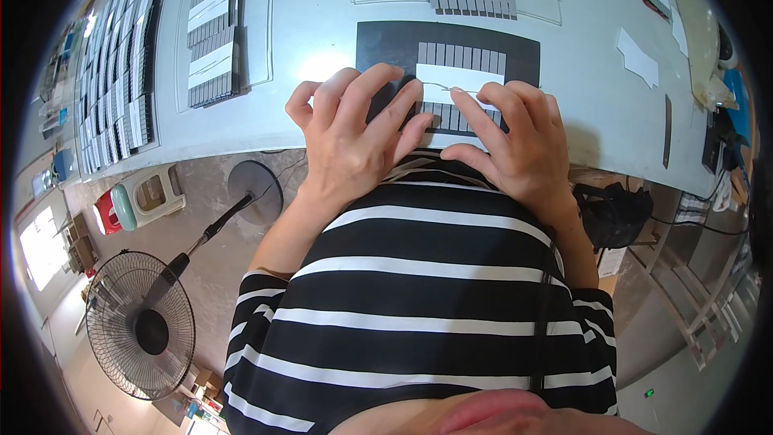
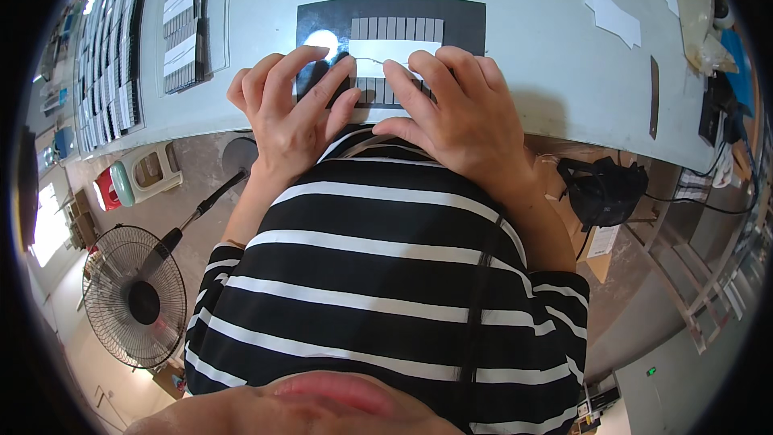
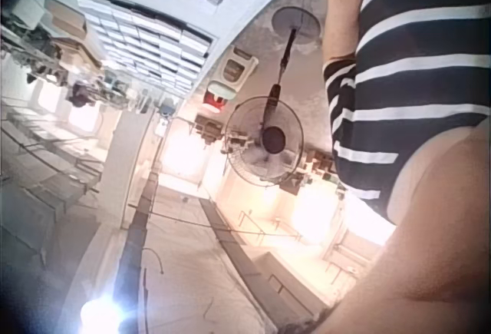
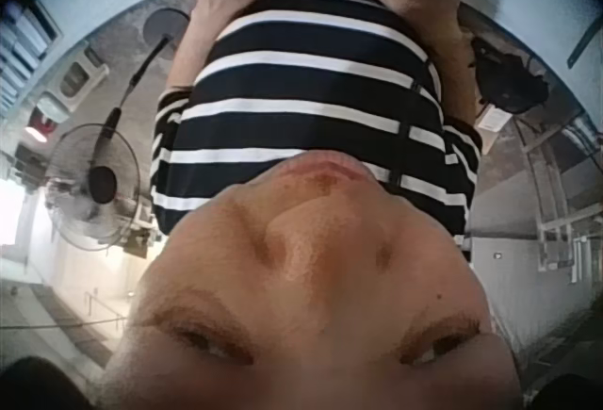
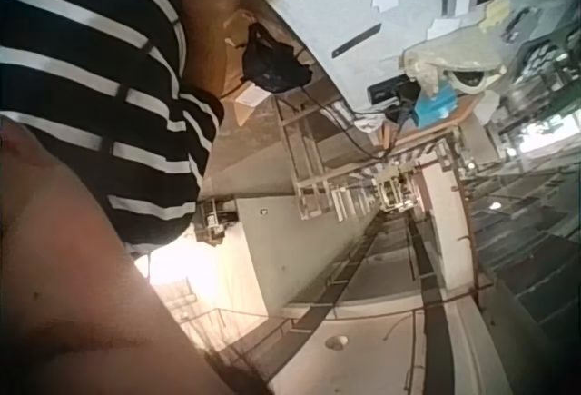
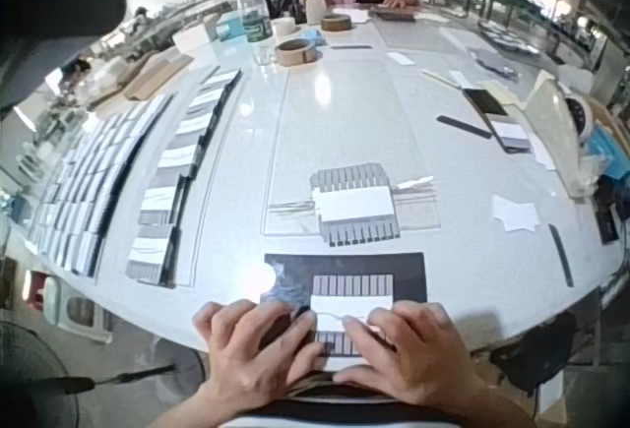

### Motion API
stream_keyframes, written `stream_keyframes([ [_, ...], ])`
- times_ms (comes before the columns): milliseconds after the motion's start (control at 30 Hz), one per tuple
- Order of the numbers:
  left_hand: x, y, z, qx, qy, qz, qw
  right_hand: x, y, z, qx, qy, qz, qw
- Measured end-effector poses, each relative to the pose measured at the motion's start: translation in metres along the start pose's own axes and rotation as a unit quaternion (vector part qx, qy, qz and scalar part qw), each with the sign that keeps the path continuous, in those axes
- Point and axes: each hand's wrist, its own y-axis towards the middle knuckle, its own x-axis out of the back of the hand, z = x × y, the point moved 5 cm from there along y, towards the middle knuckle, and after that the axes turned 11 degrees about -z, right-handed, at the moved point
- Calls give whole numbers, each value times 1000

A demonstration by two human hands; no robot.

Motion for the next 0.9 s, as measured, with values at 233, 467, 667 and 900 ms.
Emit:
stream_keyframes([
  [233,2,5,-3,5,9,-9,1000,1,0,1,-2,4,0,1000],
  [467,4,1,4,53,-20,-37,998,0,-2,0,-7,6,1,1000],
  [667,3,0,0,39,-18,23,999,2,-1,-2,-20,13,10,1000],
  [900,1,1,0,24,-39,0,999,0,19,-1,-93,108,-52,989],
])
